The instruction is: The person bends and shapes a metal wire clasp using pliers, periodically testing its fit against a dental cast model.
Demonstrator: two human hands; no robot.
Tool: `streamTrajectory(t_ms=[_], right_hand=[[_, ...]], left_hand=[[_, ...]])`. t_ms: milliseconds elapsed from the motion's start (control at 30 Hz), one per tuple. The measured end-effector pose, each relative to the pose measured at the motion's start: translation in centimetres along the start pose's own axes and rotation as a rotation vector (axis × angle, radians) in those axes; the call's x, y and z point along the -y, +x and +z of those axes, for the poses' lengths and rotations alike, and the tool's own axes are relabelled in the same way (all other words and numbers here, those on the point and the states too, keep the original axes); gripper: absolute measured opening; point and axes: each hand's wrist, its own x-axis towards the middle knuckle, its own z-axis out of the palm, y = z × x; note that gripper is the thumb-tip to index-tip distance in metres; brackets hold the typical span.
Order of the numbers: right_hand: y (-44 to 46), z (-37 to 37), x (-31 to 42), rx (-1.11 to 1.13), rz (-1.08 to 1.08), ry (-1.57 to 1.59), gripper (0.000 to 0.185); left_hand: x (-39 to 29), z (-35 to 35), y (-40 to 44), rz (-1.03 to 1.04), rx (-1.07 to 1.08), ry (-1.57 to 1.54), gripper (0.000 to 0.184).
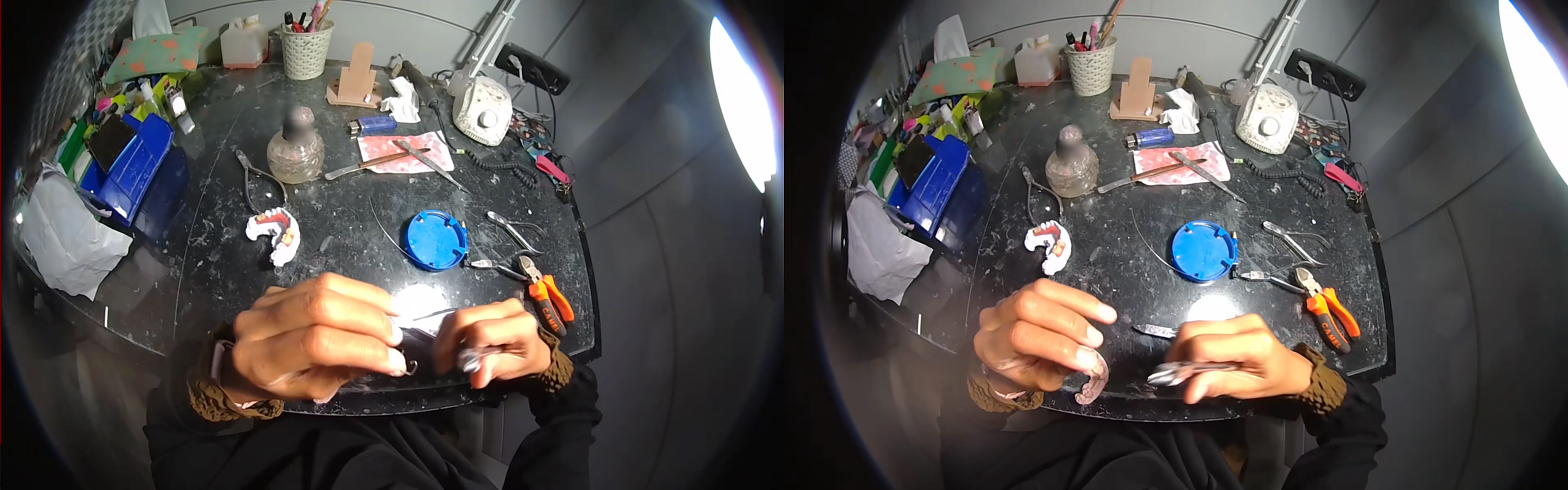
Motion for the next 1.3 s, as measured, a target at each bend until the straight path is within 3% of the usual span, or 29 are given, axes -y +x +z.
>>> streamTrajectory(t_ms=[67, 233, 300, 500, 967, 1200, 1300], right_hand=[[0.7, 0.0, -0.8, 0.091, 0.006, 0.135, 0.026], [1.2, -0.2, -0.5, 0.223, 0.048, 0.09, 0.021], [1.1, -0.1, -0.6, 0.209, 0.07, 0.128, 0.02], [1.0, -0.2, -1.4, 0.25, 0.025, 0.159, 0.019], [0.4, 0.2, -1.9, 0.263, 0.041, 0.185, 0.023], [-0.1, 1.1, -2.7, 0.222, -0.061, 0.126, 0.025], [0.0, 0.6, -2.1, 0.27, 0.019, 0.09, 0.026]], left_hand=[[0.0, 0.0, -0.2, 0.005, 0.051, -0.048, 0.016], [0.4, 0.3, -0.6, -0.004, 0.15, -0.112, 0.008], [0.3, 0.2, -0.3, -0.035, 0.179, -0.147, 0.002], [0.5, 0.2, -0.3, -0.023, 0.211, -0.142, 0.011], [0.8, 1.0, -0.8, -0.065, 0.214, -0.19, 0.008], [1.2, 1.3, -1.5, -0.119, 0.198, -0.27, 0.005], [1.1, 1.2, -1.3, -0.108, 0.187, -0.245, 0.003]])
